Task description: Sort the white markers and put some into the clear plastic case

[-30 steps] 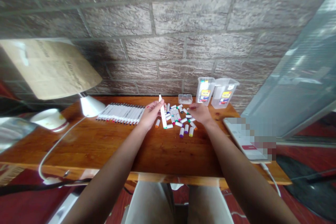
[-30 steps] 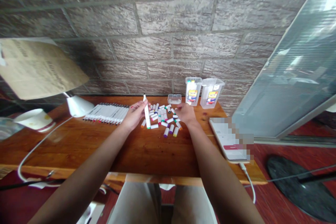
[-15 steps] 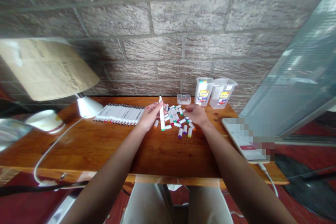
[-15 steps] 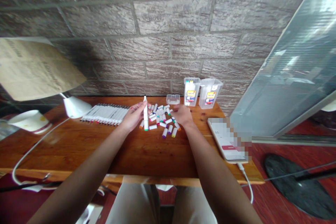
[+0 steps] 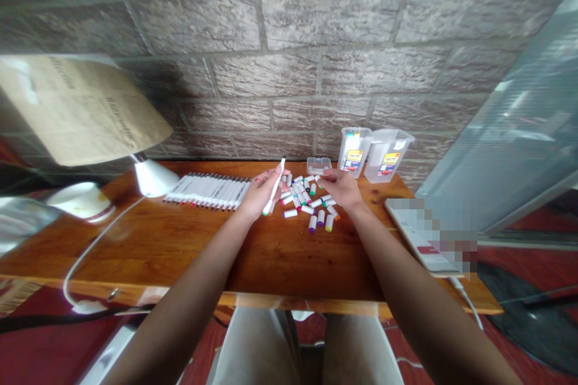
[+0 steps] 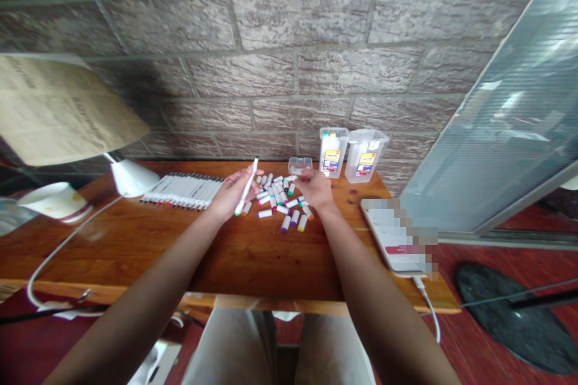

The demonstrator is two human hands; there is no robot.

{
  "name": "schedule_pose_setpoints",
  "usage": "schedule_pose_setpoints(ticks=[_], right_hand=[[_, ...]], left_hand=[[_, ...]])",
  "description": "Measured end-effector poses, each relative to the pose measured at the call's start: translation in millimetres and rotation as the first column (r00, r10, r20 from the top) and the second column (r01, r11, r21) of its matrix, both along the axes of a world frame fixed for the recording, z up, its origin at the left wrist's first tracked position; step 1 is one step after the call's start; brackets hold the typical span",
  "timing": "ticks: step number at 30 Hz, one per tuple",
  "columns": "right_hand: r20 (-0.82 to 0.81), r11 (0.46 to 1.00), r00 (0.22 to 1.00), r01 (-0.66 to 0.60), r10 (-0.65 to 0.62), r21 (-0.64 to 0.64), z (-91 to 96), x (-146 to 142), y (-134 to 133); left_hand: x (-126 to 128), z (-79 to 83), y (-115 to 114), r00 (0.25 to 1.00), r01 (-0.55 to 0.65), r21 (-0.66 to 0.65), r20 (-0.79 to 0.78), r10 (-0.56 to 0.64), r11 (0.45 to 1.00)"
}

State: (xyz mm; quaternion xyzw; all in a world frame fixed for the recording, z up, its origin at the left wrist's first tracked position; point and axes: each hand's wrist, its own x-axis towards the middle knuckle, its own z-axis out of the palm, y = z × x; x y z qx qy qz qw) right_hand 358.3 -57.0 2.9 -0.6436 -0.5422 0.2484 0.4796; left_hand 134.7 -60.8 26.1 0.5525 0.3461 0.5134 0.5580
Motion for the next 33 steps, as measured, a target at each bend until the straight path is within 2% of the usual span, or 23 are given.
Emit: schedule_pose_setpoints(ticks=[3, 6, 9, 12, 17, 21, 24, 29, 33], right_hand=[[-0.203, 0.995, 0.977, -0.055, 0.070, 0.082, 1.2, -4.6, 1.1], [-0.364, 0.980, 0.915, -0.125, 0.173, 0.152, 4.6, -10.6, -0.8], [-0.441, 0.965, 0.865, -0.161, 0.239, 0.206, 10.1, -15.5, -5.0], [-0.524, 0.964, 0.818, -0.131, 0.237, 0.230, 15.4, -17.9, -8.7], [-0.668, 0.953, 0.680, -0.189, 0.302, 0.238, 22.8, -20.2, -13.6], [-0.718, 0.932, 0.594, -0.227, 0.362, 0.282, 29.6, -21.6, -17.5], [-0.733, 0.935, 0.582, -0.230, 0.354, 0.269, 33.2, -21.6, -20.1], [-0.687, 0.937, 0.639, -0.259, 0.347, 0.233, 33.9, -22.3, -23.2], [-0.675, 0.936, 0.651, -0.286, 0.348, 0.206, 32.3, -23.8, -23.1]], left_hand=[[-2.9, -2.5, 2.3, 0.998, -0.015, 0.035, -0.065, 0.018, 0.999], [-5.1, -3.9, 2.9, 0.993, 0.013, 0.024, -0.115, -0.010, 1.000], [-4.0, -2.5, -0.5, 0.988, 0.072, 0.010, -0.137, -0.070, 0.997], [-1.5, 0.8, -5.8, 0.978, 0.099, 0.000, -0.186, -0.097, 0.995], [-1.0, 3.5, -10.2, 0.943, 0.138, 0.018, -0.308, -0.126, 0.990], [-2.2, 2.4, -9.9, 0.938, 0.145, 0.007, -0.321, -0.135, 0.989], [-1.9, 1.3, -9.6, 0.940, 0.125, -0.010, -0.318, -0.122, 0.992], [-1.9, 1.1, -9.6, 0.937, 0.168, 0.032, -0.316, -0.150, 0.985], [-2.0, 0.5, -9.2, 0.940, 0.170, 0.036, -0.305, -0.151, 0.985]])
